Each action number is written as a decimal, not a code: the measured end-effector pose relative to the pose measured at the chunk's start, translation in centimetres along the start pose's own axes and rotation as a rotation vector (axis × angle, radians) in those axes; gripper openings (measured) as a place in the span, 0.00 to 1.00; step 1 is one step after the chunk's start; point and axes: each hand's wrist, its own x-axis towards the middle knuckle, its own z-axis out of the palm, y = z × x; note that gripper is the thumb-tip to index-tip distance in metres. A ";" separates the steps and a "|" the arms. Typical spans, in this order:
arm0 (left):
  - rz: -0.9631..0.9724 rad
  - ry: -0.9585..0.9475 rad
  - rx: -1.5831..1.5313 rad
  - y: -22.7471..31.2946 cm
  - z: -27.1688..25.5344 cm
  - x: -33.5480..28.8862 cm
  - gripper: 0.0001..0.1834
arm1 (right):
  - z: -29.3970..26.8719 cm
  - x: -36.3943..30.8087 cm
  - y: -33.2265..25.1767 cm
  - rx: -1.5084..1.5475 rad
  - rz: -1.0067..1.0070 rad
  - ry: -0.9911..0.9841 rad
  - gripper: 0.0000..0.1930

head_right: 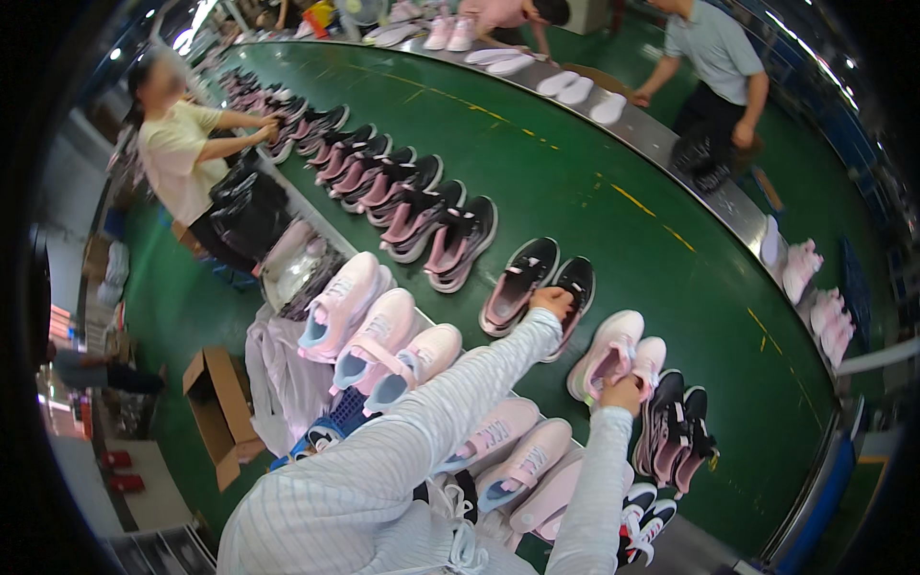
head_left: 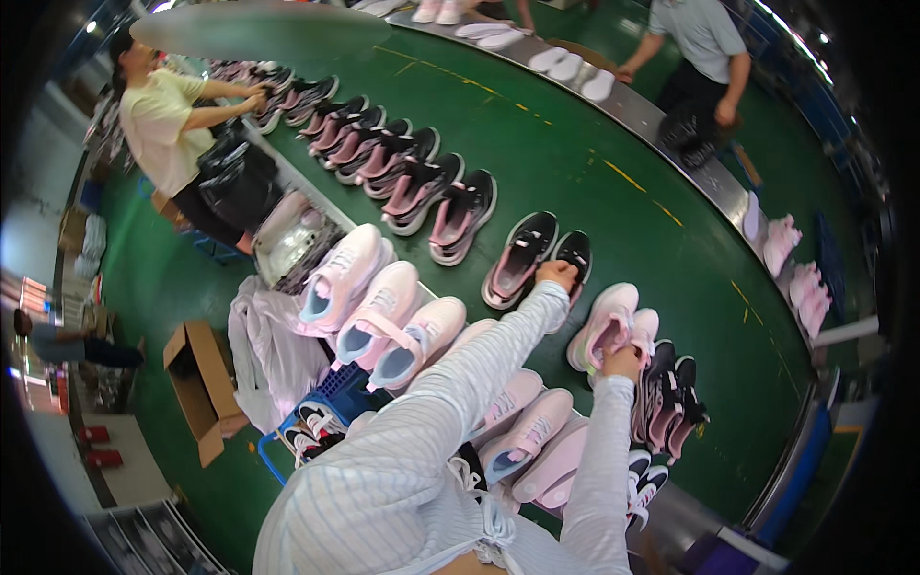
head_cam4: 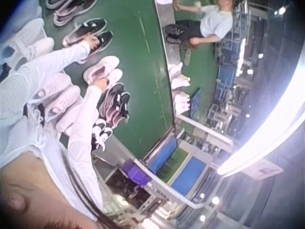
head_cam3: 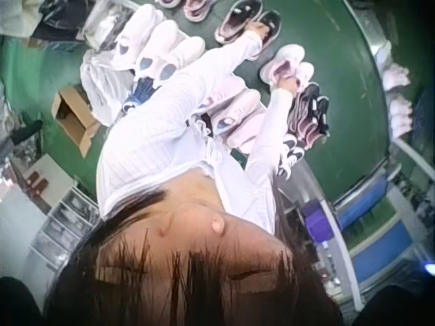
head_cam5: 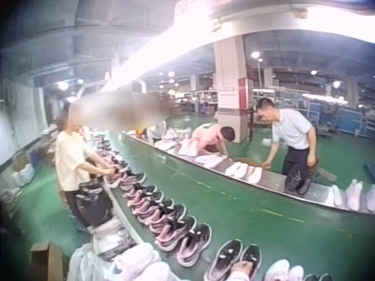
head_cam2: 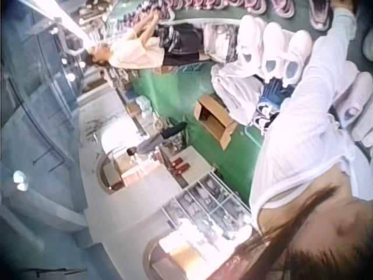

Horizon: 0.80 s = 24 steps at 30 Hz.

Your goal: The person inserts white insoles into pink and black sneakers on a factory assembly line. They handle shoes one at a time, placing each insole into the shoe and arranging the completed pairs on the conveyor belt.

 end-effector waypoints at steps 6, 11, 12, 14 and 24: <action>0.121 0.046 0.173 -1.7 -1.6 0.6 0.07 | -1.1 -2.0 -2.8 -0.253 -0.121 -0.005 0.21; 0.075 -0.035 0.029 -1.4 -0.7 0.5 0.08 | 0.9 -0.1 -1.9 -0.169 0.000 0.048 0.13; 0.082 -0.038 0.064 -1.1 -0.7 0.3 0.08 | 1.4 -0.2 -2.0 -0.170 0.014 0.051 0.13; 0.137 0.008 0.185 -2.3 -1.2 1.7 0.10 | 2.6 0.0 -2.1 -0.333 -0.246 0.042 0.12; 0.594 0.056 0.914 -0.3 -5.0 -0.7 0.10 | 0.5 -1.1 -3.9 -0.020 0.050 0.016 0.13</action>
